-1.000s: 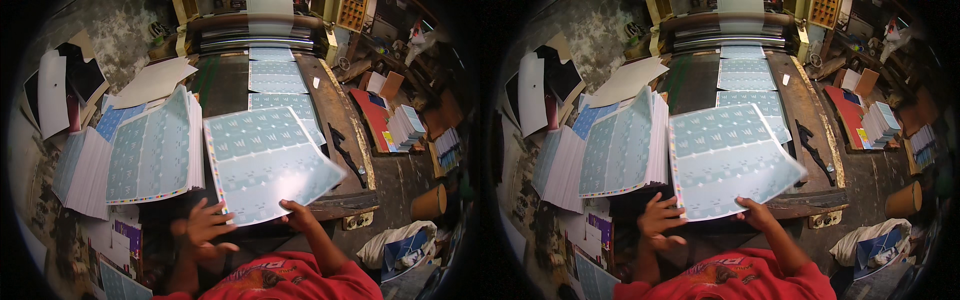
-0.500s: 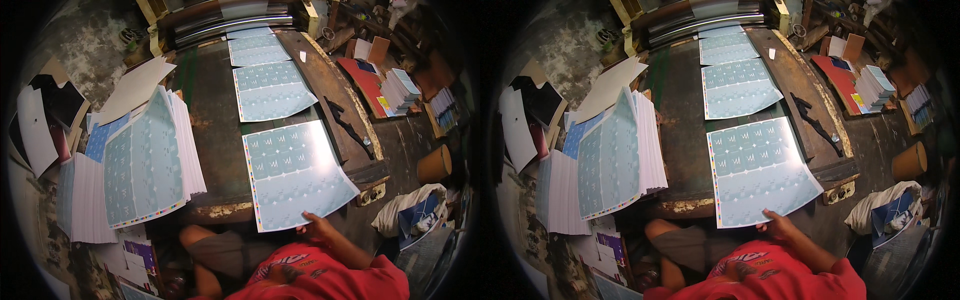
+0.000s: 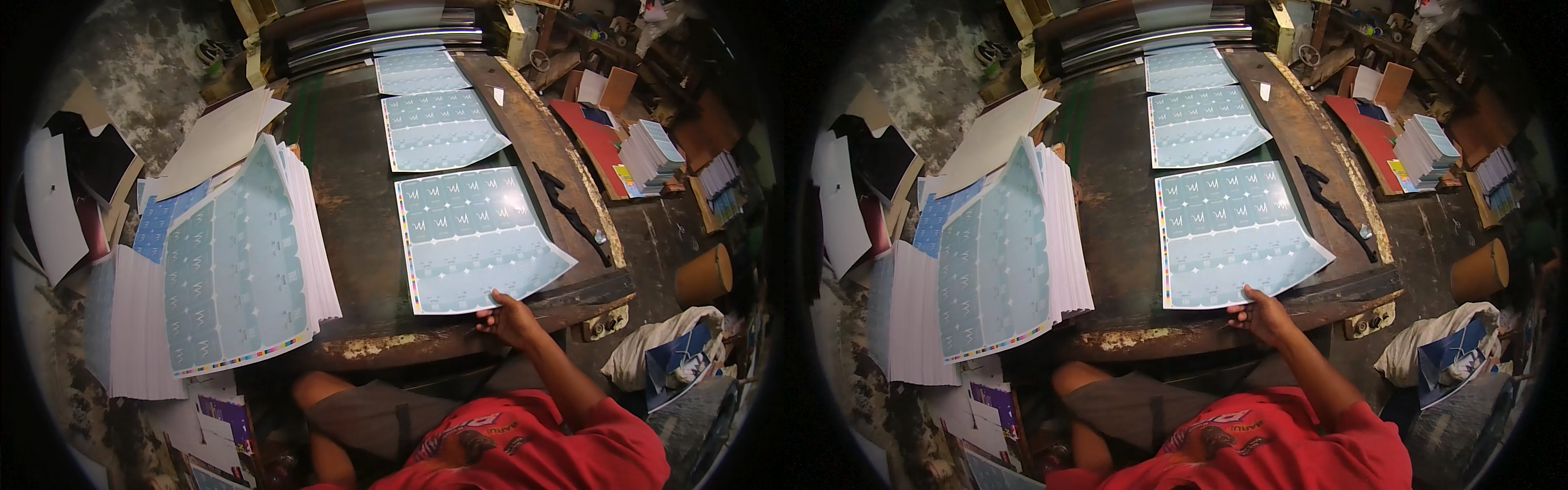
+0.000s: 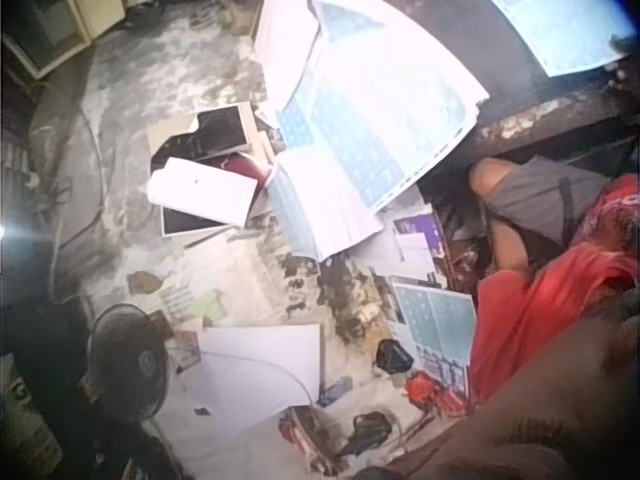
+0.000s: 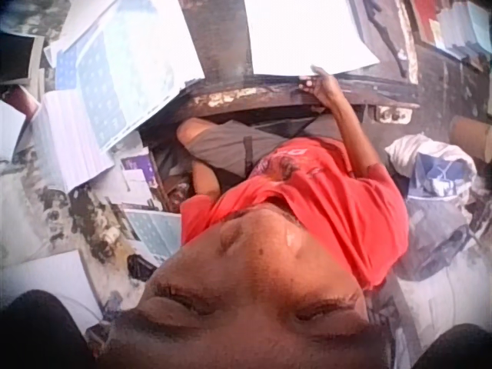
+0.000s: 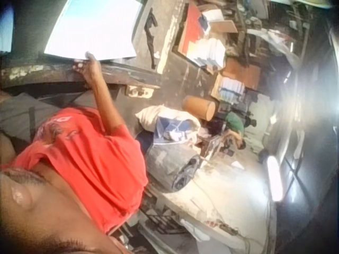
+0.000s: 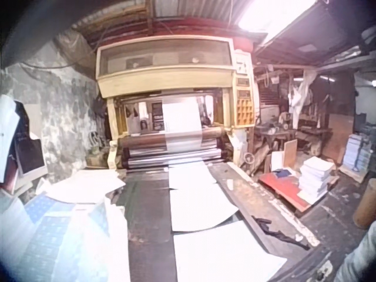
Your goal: The person aligns and organizes printed blue sheets on the loading table of an industrial printing or laminating machine, moving sheets from a stack on the left onto the machine's feed rollers.
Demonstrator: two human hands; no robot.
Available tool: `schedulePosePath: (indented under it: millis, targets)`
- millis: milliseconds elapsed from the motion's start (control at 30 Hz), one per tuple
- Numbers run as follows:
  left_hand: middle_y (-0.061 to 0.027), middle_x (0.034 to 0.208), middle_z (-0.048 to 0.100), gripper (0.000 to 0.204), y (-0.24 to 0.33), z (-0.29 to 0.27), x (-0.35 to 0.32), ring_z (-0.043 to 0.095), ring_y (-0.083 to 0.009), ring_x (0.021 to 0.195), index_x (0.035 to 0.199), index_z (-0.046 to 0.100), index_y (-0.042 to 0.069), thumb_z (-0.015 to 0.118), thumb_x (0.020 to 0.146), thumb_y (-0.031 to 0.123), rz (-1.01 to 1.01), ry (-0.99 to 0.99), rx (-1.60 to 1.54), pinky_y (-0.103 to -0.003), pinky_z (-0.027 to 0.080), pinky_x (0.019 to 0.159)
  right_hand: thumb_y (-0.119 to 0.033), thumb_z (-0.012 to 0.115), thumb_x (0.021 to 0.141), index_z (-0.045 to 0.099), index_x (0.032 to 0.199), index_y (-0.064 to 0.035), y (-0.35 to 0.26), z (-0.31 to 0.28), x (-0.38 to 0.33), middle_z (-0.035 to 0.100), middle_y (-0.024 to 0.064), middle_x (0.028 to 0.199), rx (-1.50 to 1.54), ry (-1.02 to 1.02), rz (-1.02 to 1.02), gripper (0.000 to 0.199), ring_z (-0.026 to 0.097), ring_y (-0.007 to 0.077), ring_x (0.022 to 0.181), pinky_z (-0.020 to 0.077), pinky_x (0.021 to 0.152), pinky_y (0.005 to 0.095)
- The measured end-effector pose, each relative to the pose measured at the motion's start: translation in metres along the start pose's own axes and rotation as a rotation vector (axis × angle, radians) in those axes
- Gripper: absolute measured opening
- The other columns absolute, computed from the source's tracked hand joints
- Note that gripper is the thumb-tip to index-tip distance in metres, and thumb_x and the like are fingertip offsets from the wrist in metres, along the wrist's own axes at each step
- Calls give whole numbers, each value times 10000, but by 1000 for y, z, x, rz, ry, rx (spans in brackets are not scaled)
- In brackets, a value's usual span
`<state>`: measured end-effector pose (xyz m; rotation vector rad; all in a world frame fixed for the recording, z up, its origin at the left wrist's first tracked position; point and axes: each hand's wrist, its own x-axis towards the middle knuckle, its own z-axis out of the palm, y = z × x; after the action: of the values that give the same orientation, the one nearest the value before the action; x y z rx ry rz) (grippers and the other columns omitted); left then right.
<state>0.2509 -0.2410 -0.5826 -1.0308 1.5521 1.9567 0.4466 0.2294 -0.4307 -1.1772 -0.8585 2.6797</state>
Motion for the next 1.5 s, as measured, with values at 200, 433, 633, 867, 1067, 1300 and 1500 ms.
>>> schedulePosePath:
  millis: [200,433,633,867,1067,1300,1500]
  targets:
    - [-118,1207,623,502,76,19,-104,586,-254,1111,1128,645,11,474,998,464,450,-11,681,-403,446,962,-320,497,1007,476,1144,-6,-16,6,31,655,171,900,12,27,-86,344,582,169,638,543,801,443]
    - [-192,1317,566,614,168,109,-291,501,-307,1262,1232,593,-10,638,884,495,1466,-446,833,-456,354,1066,-324,511,996,472,1136,3,-28,8,84,664,164,895,48,-15,-143,358,609,185,662,555,776,450]
    - [-175,1475,440,865,186,179,-280,369,-387,1385,1398,459,22,723,773,558,1665,-209,1356,-516,272,1123,-303,510,991,467,1152,-32,-40,9,116,669,150,897,98,-8,-243,318,619,204,695,556,762,456]
    - [-193,1298,597,451,171,164,-282,497,-339,1287,1271,599,21,533,990,367,1462,-310,1021,-455,328,1095,-301,530,972,437,1206,-79,-46,24,127,618,126,1067,106,100,-374,336,585,214,824,541,766,436]
    - [-61,978,714,363,175,166,-276,637,-176,950,1001,709,14,523,1012,325,1206,-265,81,-365,413,992,-315,544,956,391,1360,-72,-43,48,101,579,125,1190,126,68,-399,495,594,215,847,535,775,411]
    - [-44,1005,742,353,158,175,-313,624,-295,1155,909,755,143,630,886,473,1656,-795,929,-558,204,1138,-440,611,915,421,1357,-1,-44,104,-32,615,127,1125,-170,-801,-245,651,620,193,872,519,786,347]
    - [-105,1329,601,576,149,190,-324,388,-391,1381,1086,729,159,678,758,629,1764,-761,1216,-650,149,1125,-219,613,925,512,1148,24,-12,63,-61,602,89,817,-158,-429,-96,345,585,167,661,526,636,326]
